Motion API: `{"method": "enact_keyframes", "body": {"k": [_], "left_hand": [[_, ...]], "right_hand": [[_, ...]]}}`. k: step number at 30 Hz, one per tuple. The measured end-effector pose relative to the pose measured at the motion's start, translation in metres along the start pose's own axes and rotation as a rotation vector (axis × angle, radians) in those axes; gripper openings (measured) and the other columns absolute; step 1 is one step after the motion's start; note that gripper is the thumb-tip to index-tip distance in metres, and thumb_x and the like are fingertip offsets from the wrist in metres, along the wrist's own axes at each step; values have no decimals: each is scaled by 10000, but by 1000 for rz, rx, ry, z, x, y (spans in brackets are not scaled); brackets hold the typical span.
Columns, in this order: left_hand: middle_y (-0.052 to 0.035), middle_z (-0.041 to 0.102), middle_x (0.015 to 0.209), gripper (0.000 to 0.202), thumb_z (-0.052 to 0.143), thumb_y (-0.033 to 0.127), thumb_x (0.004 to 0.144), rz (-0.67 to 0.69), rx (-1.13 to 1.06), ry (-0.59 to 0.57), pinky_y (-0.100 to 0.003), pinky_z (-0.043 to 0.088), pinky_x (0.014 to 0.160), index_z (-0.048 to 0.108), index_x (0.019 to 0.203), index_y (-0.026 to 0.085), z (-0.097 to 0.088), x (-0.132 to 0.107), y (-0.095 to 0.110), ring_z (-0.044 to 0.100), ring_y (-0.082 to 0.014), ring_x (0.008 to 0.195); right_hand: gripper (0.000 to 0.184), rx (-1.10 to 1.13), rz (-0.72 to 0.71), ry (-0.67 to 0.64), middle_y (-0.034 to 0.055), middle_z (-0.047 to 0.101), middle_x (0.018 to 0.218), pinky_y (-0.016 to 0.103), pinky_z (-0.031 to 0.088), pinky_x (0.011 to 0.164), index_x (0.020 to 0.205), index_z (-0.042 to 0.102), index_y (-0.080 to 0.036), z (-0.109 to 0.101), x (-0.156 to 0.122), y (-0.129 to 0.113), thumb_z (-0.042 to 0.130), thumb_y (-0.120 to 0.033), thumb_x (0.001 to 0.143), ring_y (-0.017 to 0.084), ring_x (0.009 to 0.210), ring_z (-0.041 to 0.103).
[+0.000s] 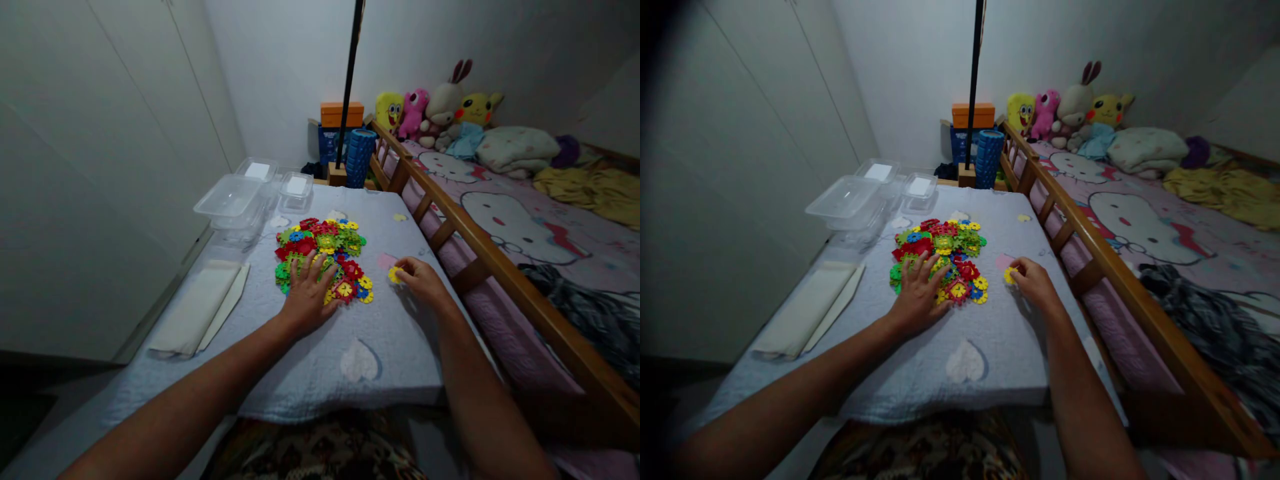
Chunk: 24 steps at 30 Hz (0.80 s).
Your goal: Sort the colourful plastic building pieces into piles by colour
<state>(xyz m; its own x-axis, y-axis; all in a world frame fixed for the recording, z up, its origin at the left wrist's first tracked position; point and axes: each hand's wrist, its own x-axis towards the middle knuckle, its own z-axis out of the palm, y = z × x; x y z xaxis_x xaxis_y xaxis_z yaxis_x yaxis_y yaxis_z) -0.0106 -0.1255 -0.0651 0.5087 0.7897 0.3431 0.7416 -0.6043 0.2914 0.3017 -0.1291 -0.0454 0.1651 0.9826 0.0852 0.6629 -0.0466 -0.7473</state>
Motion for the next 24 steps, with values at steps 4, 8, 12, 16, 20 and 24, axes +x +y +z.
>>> {"method": "enact_keyframes", "body": {"k": [4,8,12,16,20,24], "left_hand": [[-119,491,1591,538,632,405,926,297,-71,-151,-635,77,1285,560,1437,252,3,4,25,317,-344,1545],[-103,585,1485,391,617,421,950,438,-48,-238,-626,152,1270,634,1309,267,18,20,44,410,-335,1483],[-73,665,1329,239,559,387,996,459,1,-206,-613,190,1258,678,1167,271,31,33,46,508,-295,1377],[-58,695,1251,215,490,277,1031,469,53,-124,-589,216,1254,689,1109,264,33,32,39,550,-263,1321],[-49,716,1213,221,493,270,1035,454,62,-79,-601,233,1248,698,1119,266,28,26,29,543,-276,1343],[-41,717,1249,219,506,275,1032,404,60,-57,-616,229,1253,702,1127,283,21,20,20,532,-280,1367]], "right_hand": [[141,-12,54,8,22,652,723,304,412,609,812,673,-210,-18,-18,24,574,-296,761,184,656,572],[146,-139,5,86,66,685,836,346,469,749,811,693,-206,-16,-23,43,568,-257,757,220,795,623],[192,-285,-38,137,91,706,945,389,462,901,881,736,-197,-10,-24,54,580,-236,775,241,922,625],[193,-378,-9,96,78,710,960,388,444,922,874,739,-209,-7,-27,58,554,-216,818,239,956,612],[231,-489,36,118,100,707,1015,392,433,914,939,754,-205,-7,-27,46,566,-173,810,267,1007,596],[261,-488,-64,51,103,706,1078,389,419,937,1020,762,-209,4,-19,15,599,-161,822,278,1063,592]]}}
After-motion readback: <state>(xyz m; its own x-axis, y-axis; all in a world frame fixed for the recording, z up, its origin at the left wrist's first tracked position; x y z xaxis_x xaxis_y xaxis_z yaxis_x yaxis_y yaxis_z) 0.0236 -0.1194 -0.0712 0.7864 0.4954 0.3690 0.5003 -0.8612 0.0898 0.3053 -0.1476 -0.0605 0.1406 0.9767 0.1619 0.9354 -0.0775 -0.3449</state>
